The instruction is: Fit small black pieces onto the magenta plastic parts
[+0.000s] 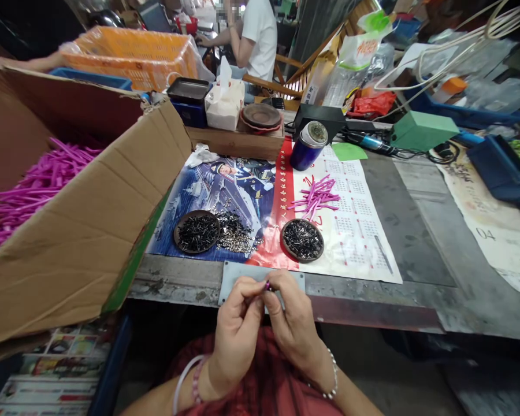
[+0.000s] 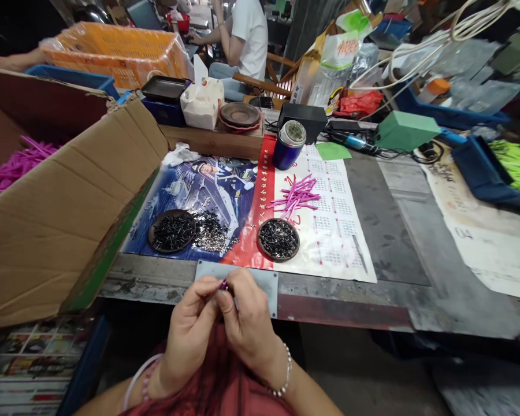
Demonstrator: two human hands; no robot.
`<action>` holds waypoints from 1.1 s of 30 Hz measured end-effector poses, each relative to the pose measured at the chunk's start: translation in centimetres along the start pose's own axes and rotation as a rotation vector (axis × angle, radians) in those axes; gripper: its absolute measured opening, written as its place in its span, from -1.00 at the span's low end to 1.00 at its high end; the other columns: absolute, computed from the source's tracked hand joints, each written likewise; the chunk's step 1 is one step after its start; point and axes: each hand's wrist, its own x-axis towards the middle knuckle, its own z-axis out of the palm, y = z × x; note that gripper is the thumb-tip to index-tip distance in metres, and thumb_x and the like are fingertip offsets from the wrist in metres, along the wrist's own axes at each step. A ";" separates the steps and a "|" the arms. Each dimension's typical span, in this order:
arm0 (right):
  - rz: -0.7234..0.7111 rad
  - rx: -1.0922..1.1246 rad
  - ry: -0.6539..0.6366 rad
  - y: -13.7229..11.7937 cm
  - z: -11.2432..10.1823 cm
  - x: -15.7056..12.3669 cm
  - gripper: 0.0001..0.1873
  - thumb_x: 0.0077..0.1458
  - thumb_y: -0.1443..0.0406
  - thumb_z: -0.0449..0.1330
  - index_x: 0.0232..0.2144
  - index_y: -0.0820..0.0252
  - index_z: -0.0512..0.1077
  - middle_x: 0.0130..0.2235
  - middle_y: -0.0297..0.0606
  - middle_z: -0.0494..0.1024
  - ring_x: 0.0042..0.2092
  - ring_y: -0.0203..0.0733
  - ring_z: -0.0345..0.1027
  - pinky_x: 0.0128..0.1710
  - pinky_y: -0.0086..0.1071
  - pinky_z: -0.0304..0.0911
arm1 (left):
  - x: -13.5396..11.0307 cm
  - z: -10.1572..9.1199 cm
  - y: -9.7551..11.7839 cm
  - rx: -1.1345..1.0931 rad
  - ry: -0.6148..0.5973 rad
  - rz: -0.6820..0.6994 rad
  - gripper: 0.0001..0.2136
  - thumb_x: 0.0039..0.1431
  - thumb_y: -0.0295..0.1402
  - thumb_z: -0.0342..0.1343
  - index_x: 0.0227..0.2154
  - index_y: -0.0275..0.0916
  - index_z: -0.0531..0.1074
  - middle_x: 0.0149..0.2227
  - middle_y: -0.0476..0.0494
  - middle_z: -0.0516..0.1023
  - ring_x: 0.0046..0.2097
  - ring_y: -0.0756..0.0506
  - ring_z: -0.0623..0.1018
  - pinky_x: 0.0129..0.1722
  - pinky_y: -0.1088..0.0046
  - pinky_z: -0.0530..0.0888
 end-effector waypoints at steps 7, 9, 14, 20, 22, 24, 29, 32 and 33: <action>0.038 0.049 0.031 -0.7 -1.0 0.3 -0.89 0.30 0.42 0.15 -0.28 0.15 0.42 -0.28 -0.28 0.48 -0.24 -0.23 0.38 -0.24 -0.41 0.30 | -0.1 -0.2 0.1 -0.034 -0.060 -0.012 -0.84 0.34 -0.49 0.07 -0.18 -0.11 0.50 -0.25 -0.02 0.47 -0.21 0.02 0.49 -0.16 0.58 0.47; 0.060 0.105 0.028 -0.7 -1.1 0.5 -0.90 0.28 0.41 0.19 -0.31 0.15 0.44 -0.30 -0.30 0.49 -0.25 -0.24 0.39 -0.25 -0.42 0.30 | 0.0 -0.3 0.1 -0.077 -0.077 -0.022 -0.83 0.34 -0.50 0.07 -0.19 -0.10 0.50 -0.27 -0.01 0.45 -0.23 0.02 0.47 -0.17 0.58 0.46; 0.008 0.059 0.114 -0.4 -0.2 0.5 -0.85 0.30 0.43 0.13 -0.32 0.15 0.43 -0.34 -0.32 0.47 -0.31 -0.27 0.36 -0.32 -0.44 0.27 | 0.0 -0.4 0.0 -0.166 -0.094 -0.083 -0.85 0.34 -0.48 0.07 -0.19 -0.11 0.50 -0.26 -0.01 0.44 -0.21 0.02 0.47 -0.15 0.57 0.46; -0.071 -0.114 0.170 0.3 1.3 0.1 -0.74 0.34 0.43 0.04 -0.43 0.16 0.32 -0.44 -0.34 0.37 -0.40 -0.28 0.28 -0.41 -0.41 0.18 | -0.2 -0.3 -0.3 -0.164 -0.066 -0.101 -0.88 0.34 -0.47 0.08 -0.23 -0.13 0.49 -0.29 0.01 0.43 -0.23 0.03 0.45 -0.15 0.59 0.44; -0.093 -0.134 0.161 0.7 1.4 0.2 -0.71 0.37 0.39 0.03 -0.45 0.15 0.30 -0.46 -0.35 0.35 -0.43 -0.28 0.25 -0.43 -0.41 0.17 | -0.3 -0.3 -0.3 -0.146 -0.053 -0.106 -0.89 0.35 -0.46 0.08 -0.23 -0.14 0.49 -0.29 0.01 0.43 -0.23 0.03 0.45 -0.16 0.59 0.43; -0.132 -0.142 0.202 1.0 1.4 0.3 -0.74 0.38 0.33 0.05 -0.42 0.15 0.32 -0.42 -0.31 0.38 -0.39 -0.26 0.30 -0.40 -0.40 0.21 | -0.3 -0.2 -0.2 -0.142 -0.042 -0.104 -0.89 0.35 -0.45 0.08 -0.24 -0.14 0.49 -0.30 0.01 0.43 -0.24 0.03 0.45 -0.17 0.60 0.43; -0.072 -0.068 0.189 1.6 1.3 0.5 -0.59 0.41 0.26 0.00 -0.54 0.15 0.24 -0.53 -0.38 0.26 -0.49 -0.30 0.16 -0.48 -0.41 0.10 | -0.6 -0.1 -0.2 -0.162 -0.057 -0.101 -0.87 0.36 -0.45 0.07 -0.19 -0.11 0.50 -0.27 0.01 0.43 -0.22 0.03 0.46 -0.16 0.60 0.44; 0.128 0.167 0.026 1.3 1.2 0.4 -0.48 0.44 0.18 -0.10 -0.61 0.14 0.11 -0.60 -0.44 0.12 -0.57 -0.35 0.02 -0.58 -0.43 -0.03 | -0.8 -0.3 -0.1 -0.158 -0.054 -0.109 -0.85 0.36 -0.45 0.07 -0.15 -0.10 0.50 -0.25 -0.01 0.44 -0.22 0.03 0.48 -0.18 0.59 0.45; 0.136 0.185 -0.012 1.2 1.2 0.3 -0.47 0.43 0.14 -0.08 -0.61 0.14 0.12 -0.59 -0.43 0.13 -0.56 -0.34 0.04 -0.57 -0.42 -0.03 | -0.8 -0.4 -0.1 -0.146 -0.050 -0.099 -0.85 0.35 -0.45 0.07 -0.15 -0.10 0.51 -0.25 -0.01 0.44 -0.23 0.03 0.48 -0.19 0.59 0.45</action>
